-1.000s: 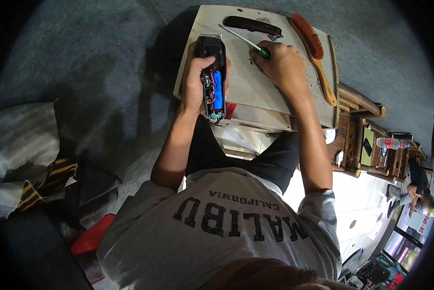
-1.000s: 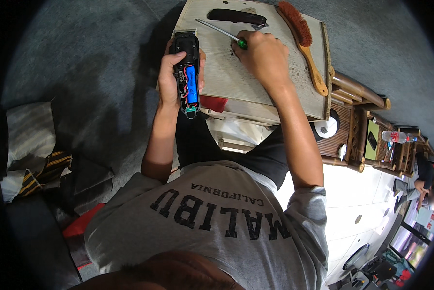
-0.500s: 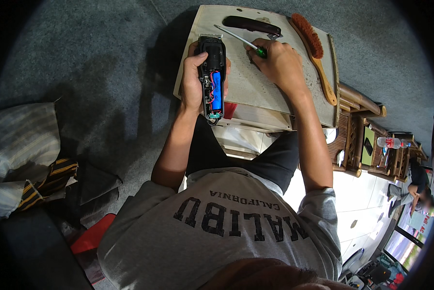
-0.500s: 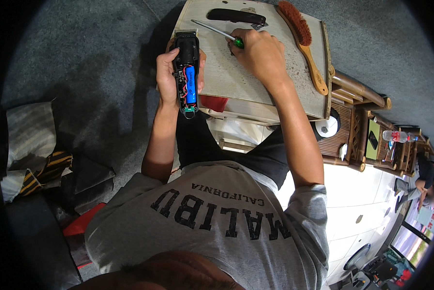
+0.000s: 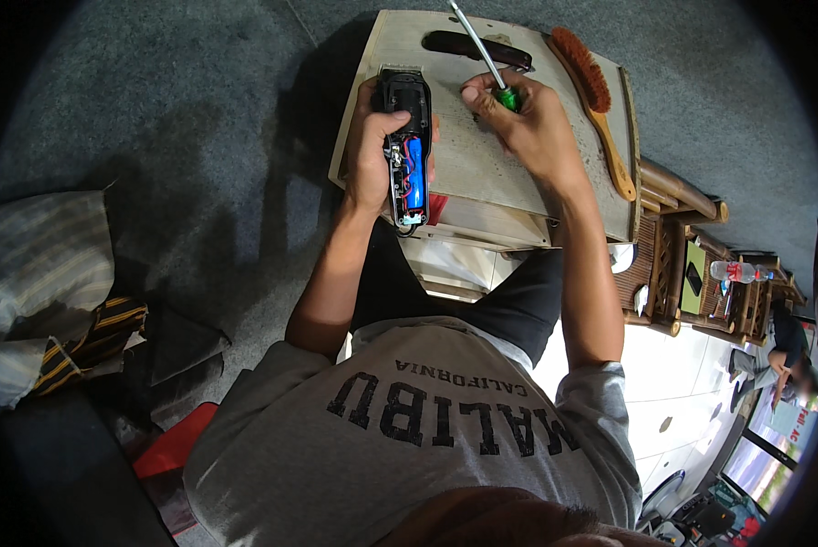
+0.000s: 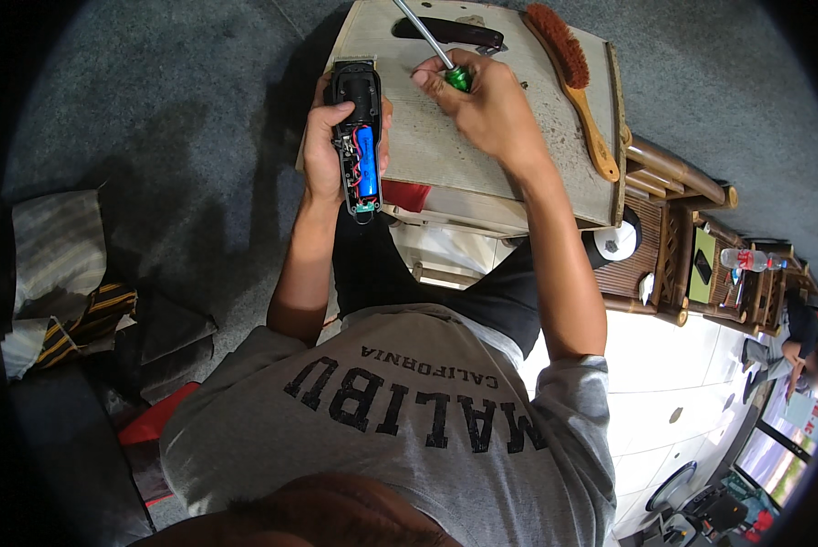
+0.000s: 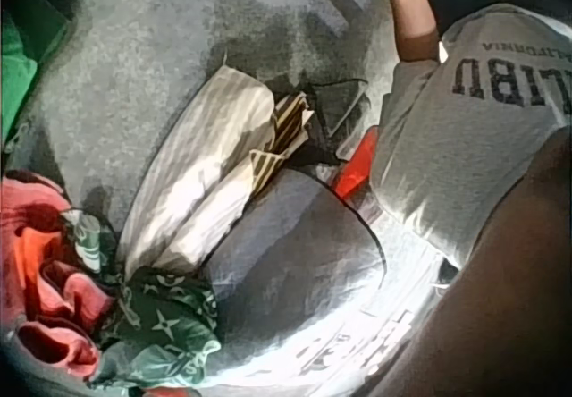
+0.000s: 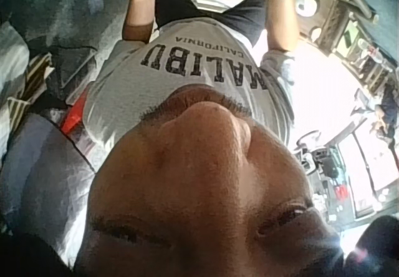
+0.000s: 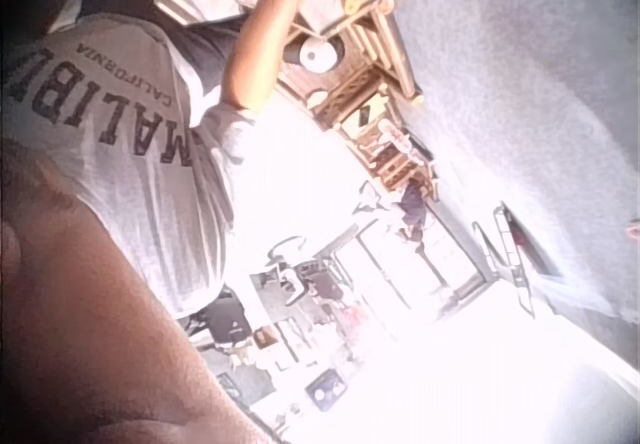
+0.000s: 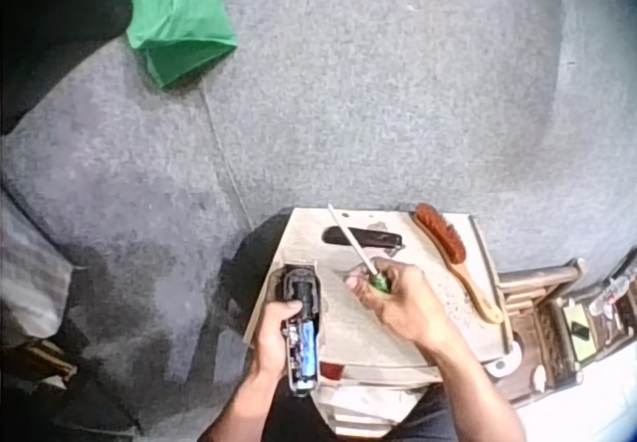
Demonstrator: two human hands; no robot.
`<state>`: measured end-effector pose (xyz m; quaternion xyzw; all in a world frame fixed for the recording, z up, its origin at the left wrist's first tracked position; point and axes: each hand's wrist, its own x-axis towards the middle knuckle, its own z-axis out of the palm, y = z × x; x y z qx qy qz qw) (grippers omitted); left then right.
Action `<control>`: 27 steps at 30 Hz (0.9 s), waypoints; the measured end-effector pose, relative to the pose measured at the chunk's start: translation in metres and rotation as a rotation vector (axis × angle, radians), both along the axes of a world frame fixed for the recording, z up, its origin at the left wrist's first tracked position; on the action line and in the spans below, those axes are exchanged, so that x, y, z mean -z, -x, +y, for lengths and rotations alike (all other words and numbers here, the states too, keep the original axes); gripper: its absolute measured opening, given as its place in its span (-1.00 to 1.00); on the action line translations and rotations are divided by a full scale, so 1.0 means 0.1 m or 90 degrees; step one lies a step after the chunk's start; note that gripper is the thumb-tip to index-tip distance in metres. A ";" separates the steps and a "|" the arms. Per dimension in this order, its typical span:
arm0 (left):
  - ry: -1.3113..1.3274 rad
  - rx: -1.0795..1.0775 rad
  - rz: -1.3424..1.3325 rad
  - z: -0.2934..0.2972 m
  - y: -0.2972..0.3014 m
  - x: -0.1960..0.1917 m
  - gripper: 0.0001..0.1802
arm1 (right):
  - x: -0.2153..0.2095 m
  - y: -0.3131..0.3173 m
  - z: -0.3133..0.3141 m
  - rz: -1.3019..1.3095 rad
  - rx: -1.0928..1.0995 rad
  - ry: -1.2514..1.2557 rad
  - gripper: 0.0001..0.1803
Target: The person uses a green screwdriver to remove screws from the casing of a hair clipper, pulls the plastic cover off to reveal the internal battery and motor, and then places the cover back on and uses the screwdriver to re-tighten the screws.
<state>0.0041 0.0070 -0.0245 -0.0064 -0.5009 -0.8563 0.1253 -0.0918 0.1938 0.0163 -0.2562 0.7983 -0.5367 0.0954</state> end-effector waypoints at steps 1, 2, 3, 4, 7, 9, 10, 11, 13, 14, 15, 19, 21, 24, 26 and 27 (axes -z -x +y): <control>0.017 -0.012 -0.003 0.01 0.00 0.00 -0.52 | 0.00 -0.08 -0.01 0.018 -0.015 0.033 -0.69; 0.036 -0.024 -0.006 0.02 0.00 0.00 -0.48 | 0.01 -0.16 -0.02 0.035 -0.029 0.067 -0.69; 0.030 -0.008 -0.002 0.01 -0.01 0.01 -0.39 | 0.01 -0.23 -0.03 0.052 -0.043 0.101 -0.69; 0.036 -0.015 -0.007 0.00 -0.01 0.04 -0.38 | 0.01 -0.30 -0.04 0.044 -0.053 0.095 -0.69; 0.051 -0.031 -0.022 0.01 -0.01 0.04 -0.36 | 0.17 -0.34 -0.08 0.108 -0.075 0.112 -0.71; 0.049 -0.038 -0.034 0.03 -0.03 0.02 -0.34 | 0.18 -0.36 -0.09 0.152 -0.066 0.070 -0.72; 0.046 -0.039 -0.036 0.02 -0.03 0.02 -0.34 | 0.18 -0.37 -0.10 0.174 -0.061 0.049 -0.73; 0.043 -0.038 -0.038 0.03 -0.03 0.03 -0.35 | 0.19 -0.37 -0.11 0.198 -0.048 0.055 -0.73; 0.039 -0.038 -0.036 0.03 -0.03 0.03 -0.35 | 0.20 -0.38 -0.13 0.245 -0.022 0.066 -0.74; 0.038 -0.041 -0.032 0.04 -0.03 0.04 -0.35 | 0.19 -0.38 -0.13 0.258 -0.017 0.039 -0.73; 0.037 -0.044 -0.029 0.04 -0.03 0.04 -0.35 | 0.17 -0.39 -0.13 0.271 -0.012 0.012 -0.73; 0.040 -0.042 -0.032 0.03 -0.04 0.03 -0.36 | 0.07 -0.43 -0.12 0.252 -0.002 -0.030 -0.72; 0.035 -0.034 -0.032 0.04 -0.03 0.03 -0.36 | 0.15 -0.39 -0.13 0.233 -0.005 0.027 -0.73; 0.045 -0.036 -0.012 0.03 -0.02 0.04 -0.36 | 0.14 -0.38 -0.14 0.211 -0.015 0.034 -0.73; 0.042 -0.040 -0.021 0.02 -0.02 0.05 -0.36 | 0.11 -0.40 -0.15 0.202 -0.022 0.035 -0.74; 0.041 -0.041 -0.025 0.02 -0.02 0.06 -0.35 | 0.11 -0.40 -0.15 0.200 -0.025 0.046 -0.74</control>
